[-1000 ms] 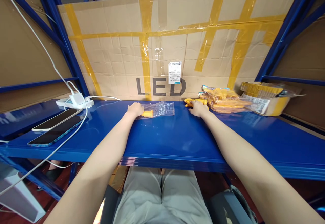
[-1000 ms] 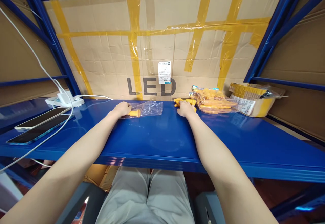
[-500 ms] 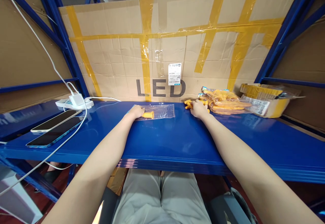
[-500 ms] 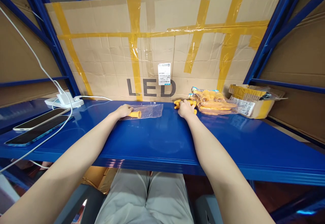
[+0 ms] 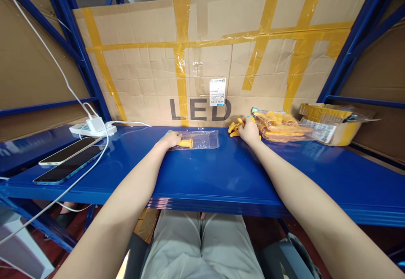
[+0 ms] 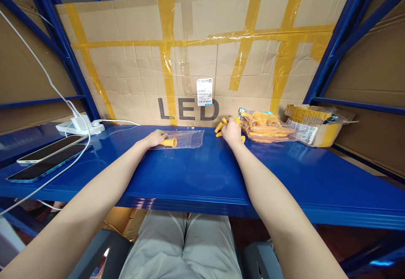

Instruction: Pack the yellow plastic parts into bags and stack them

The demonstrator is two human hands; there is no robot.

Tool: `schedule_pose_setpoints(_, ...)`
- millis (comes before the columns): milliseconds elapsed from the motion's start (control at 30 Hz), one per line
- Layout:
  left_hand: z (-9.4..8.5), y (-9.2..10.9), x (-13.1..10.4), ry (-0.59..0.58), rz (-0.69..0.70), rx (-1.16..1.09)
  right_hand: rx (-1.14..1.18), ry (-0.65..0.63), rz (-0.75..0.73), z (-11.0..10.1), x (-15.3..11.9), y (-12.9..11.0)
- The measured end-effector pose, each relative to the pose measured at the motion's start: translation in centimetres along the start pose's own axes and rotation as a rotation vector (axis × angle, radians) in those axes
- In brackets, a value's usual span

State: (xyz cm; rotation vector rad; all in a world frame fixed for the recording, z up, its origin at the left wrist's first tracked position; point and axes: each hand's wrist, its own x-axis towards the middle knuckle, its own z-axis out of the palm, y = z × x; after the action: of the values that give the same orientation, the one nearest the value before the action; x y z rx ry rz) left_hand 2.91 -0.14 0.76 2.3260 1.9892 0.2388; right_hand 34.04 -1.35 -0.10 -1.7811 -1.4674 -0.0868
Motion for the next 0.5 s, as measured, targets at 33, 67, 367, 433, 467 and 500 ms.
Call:
schedule_pose_setpoints(33,0.1,-0.1,0.1,0.002,-0.003,-0.005,0.066,0.032,0.017,0.0,0.1,-0.1)
schedule_pose_setpoints(67,0.1,-0.1,0.1,0.006,-0.005,-0.008,0.134,0.056,0.03,0.0,0.2,-0.1)
schedule_pose_setpoints(367,0.4,-0.2,0.3,0.008,-0.022,-0.006,0.414,0.148,-0.001,-0.6,0.2,-0.8)
schedule_pose_setpoints(433,0.3,-0.2,0.2,0.007,-0.018,-0.006,0.379,0.158,-0.082,-0.9,-0.1,-1.0)
schedule_pose_setpoints(467,0.2,-0.2,0.2,0.01,-0.014,-0.01,0.349,0.157,-0.144,-1.1,-0.3,-1.2)
schedule_pose_setpoints(500,0.2,-0.2,0.2,0.013,-0.01,-0.017,0.309,0.149,-0.216,-1.3,-0.5,-1.4)
